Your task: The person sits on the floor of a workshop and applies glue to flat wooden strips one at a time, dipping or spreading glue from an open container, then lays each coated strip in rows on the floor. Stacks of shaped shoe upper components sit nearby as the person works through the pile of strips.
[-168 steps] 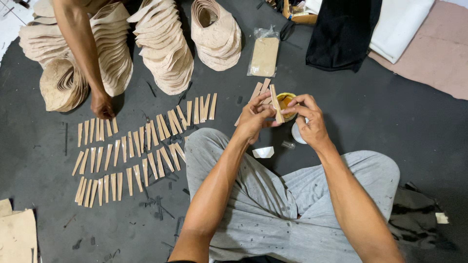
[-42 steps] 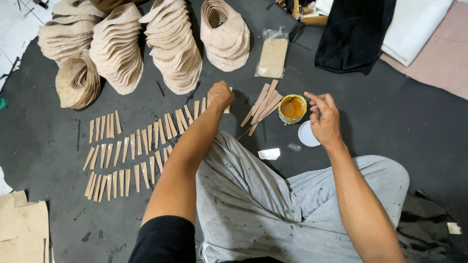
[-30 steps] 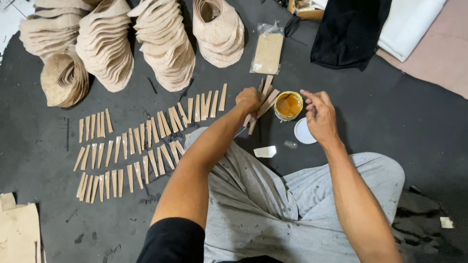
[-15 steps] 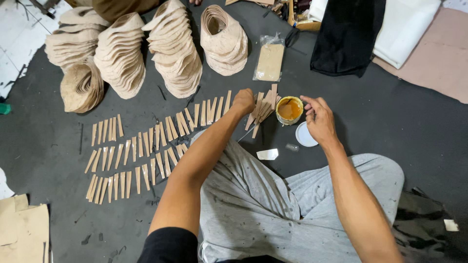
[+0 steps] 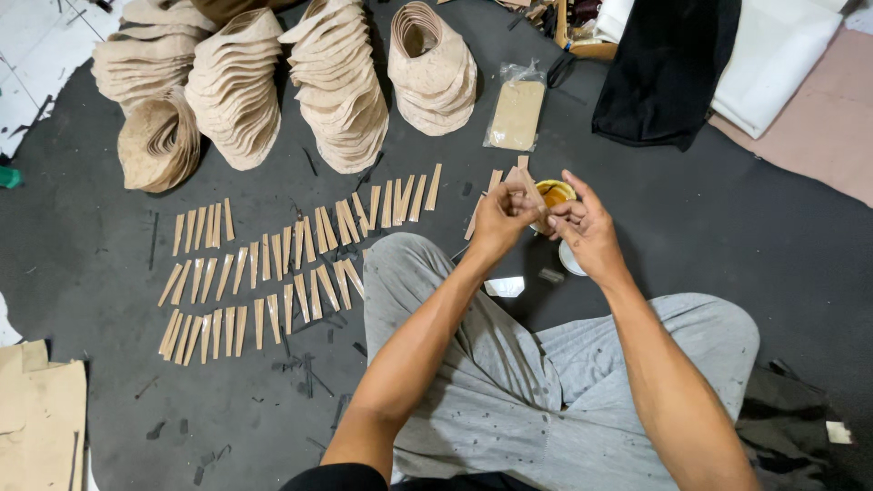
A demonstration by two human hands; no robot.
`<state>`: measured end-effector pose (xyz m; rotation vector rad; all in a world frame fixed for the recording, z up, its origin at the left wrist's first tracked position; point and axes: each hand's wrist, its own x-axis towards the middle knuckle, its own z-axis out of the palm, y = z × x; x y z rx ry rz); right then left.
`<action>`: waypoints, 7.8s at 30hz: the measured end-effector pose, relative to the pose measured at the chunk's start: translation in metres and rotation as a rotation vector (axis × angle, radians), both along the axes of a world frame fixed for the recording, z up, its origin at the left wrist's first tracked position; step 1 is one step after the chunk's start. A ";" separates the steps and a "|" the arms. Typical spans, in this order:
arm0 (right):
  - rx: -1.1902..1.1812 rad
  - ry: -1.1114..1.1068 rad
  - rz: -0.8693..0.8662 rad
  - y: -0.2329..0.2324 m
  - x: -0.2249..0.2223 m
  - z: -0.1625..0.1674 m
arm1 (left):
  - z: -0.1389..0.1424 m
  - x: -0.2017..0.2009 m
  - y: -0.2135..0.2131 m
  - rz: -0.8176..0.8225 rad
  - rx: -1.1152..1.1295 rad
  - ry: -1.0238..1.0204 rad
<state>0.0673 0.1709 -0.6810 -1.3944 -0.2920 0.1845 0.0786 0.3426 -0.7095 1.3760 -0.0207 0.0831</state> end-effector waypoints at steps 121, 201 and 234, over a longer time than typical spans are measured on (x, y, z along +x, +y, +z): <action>-0.560 -0.401 -0.315 0.013 0.026 -0.013 | 0.028 0.044 0.360 0.694 0.705 0.522; -0.566 -0.378 -0.456 0.031 -0.011 0.063 | 0.118 0.106 0.040 0.145 1.203 0.290; -0.580 -0.308 -0.414 0.026 -0.019 0.064 | 0.062 0.065 0.037 0.349 1.017 0.414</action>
